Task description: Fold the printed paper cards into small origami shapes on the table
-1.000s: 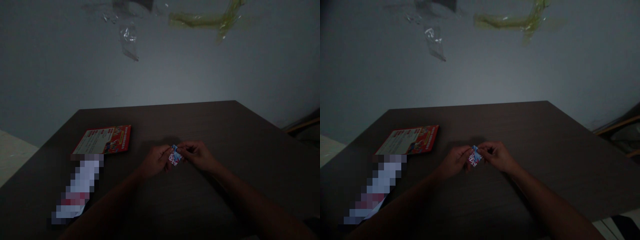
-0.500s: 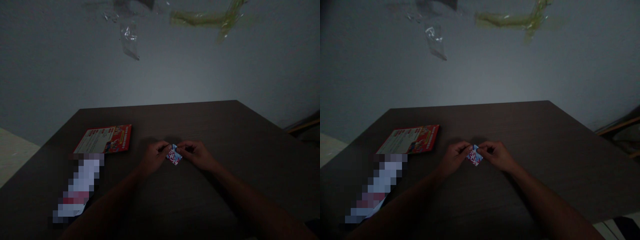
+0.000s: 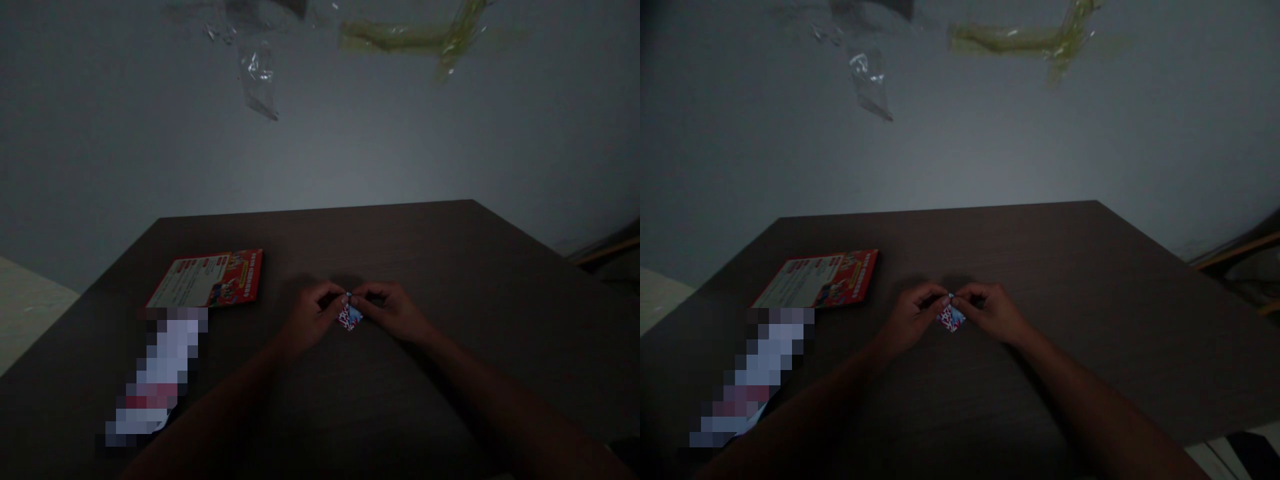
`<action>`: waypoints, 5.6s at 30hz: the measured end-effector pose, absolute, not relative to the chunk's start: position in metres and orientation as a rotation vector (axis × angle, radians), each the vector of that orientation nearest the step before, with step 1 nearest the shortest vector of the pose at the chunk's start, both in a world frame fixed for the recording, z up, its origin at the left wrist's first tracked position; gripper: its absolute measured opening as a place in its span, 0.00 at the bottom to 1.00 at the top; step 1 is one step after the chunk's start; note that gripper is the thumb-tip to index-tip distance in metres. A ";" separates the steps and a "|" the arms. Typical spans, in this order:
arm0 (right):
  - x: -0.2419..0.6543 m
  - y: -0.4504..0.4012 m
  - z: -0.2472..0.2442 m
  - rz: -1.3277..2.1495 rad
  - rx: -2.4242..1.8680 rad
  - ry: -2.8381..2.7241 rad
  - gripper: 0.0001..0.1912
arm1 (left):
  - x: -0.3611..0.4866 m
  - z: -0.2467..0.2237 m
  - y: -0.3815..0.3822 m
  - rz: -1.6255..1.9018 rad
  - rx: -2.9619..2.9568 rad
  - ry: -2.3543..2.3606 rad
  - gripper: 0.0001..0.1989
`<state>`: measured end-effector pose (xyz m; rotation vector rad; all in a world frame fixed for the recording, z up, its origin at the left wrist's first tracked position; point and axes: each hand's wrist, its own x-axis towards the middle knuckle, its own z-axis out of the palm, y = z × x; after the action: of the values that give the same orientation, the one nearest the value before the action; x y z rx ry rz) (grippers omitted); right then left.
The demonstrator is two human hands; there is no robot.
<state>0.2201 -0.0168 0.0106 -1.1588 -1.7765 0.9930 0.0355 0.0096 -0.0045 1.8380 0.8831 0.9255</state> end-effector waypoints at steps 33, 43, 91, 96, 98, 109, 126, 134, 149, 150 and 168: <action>0.218 -0.015 0.011 0.857 -1.125 -1.754 0.10 | 0.036 -0.002 0.010 1.081 1.767 0.891 0.10; 0.220 -0.015 0.010 0.813 -1.115 -1.735 0.10 | 0.036 0.001 0.008 1.116 1.761 0.910 0.09; 0.226 -0.011 -0.001 0.775 -1.227 -1.407 0.10 | 0.032 -0.007 0.015 1.410 1.460 1.006 0.09; 0.227 -0.009 -0.002 0.782 -1.227 -1.358 0.10 | 0.032 -0.009 0.017 1.463 1.406 0.987 0.08; 0.227 -0.009 -0.002 0.787 -1.215 -1.338 0.10 | 0.032 -0.009 0.018 1.474 1.405 0.992 0.08; 0.230 -0.006 -0.002 0.773 -1.239 -1.304 0.11 | 0.031 -0.012 0.020 1.526 1.390 1.072 0.09; 0.235 0.005 -0.008 0.997 -1.295 -1.097 0.13 | 0.026 -0.010 0.023 1.344 1.726 1.435 0.09; 0.238 0.013 -0.018 1.129 -1.509 -1.146 0.13 | 0.021 -0.014 0.033 0.937 2.136 1.684 0.06; 0.240 0.025 -0.016 0.666 -1.849 -1.585 0.06 | 0.025 -0.013 0.030 0.398 2.614 1.831 0.08; 0.240 0.025 -0.016 0.639 -1.869 -1.615 0.06 | 0.026 -0.012 0.030 0.373 2.628 1.840 0.08; 0.230 0.020 -0.010 0.383 -2.038 -1.885 0.09 | 0.028 -0.013 0.027 0.435 2.666 1.790 0.09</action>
<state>0.2303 0.0202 -0.0099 -2.0376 -1.8849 0.3829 0.0283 0.0266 -0.0132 2.6660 1.7904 0.4350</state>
